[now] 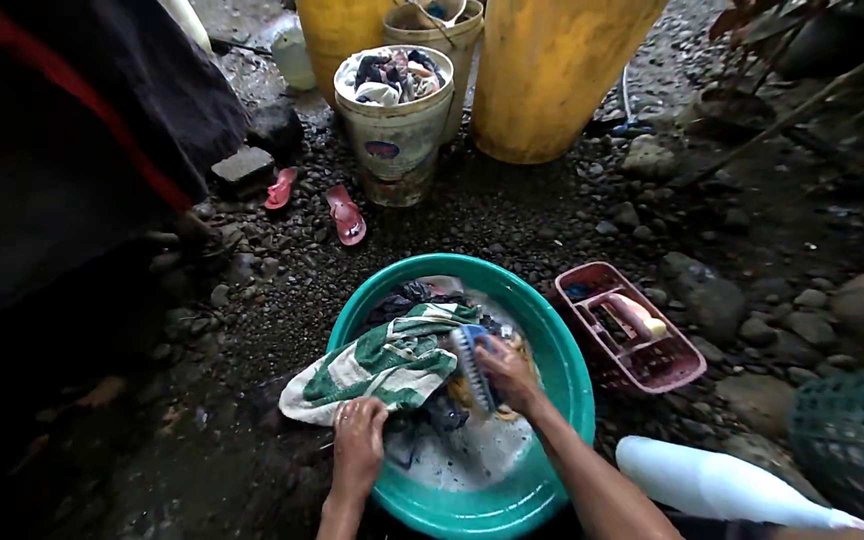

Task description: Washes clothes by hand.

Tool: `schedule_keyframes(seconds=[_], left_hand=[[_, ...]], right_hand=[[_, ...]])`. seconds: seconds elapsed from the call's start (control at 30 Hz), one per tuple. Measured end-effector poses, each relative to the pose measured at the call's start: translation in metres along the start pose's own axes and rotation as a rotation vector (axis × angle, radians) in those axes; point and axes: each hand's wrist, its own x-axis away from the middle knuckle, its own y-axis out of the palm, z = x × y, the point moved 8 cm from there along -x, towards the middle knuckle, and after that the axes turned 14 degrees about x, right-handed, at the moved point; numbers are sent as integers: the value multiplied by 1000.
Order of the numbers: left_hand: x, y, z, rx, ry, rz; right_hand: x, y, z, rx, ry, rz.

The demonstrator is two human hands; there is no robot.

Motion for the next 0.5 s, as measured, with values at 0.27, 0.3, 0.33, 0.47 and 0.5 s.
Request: schedule_keyframes(seconds=[0.27,0.3,0.33,0.47,0.5], left_hand=[[-46,-91,78,511,-245,178],[-49,-104,94,457,-202,151],[-51,-114,109,414,-163,127],[-58,-131,175,353,-105,61],[-61,-131,192,343,-106,39]], right_hand=[[25,93,-99,276,-370,-597],[29,78,-116,171,-384,-535],[38,60,-135,45,-385,-493],[86,9,-195,-295,-479,-522],[99,6,-204,-318,-522,-559]])
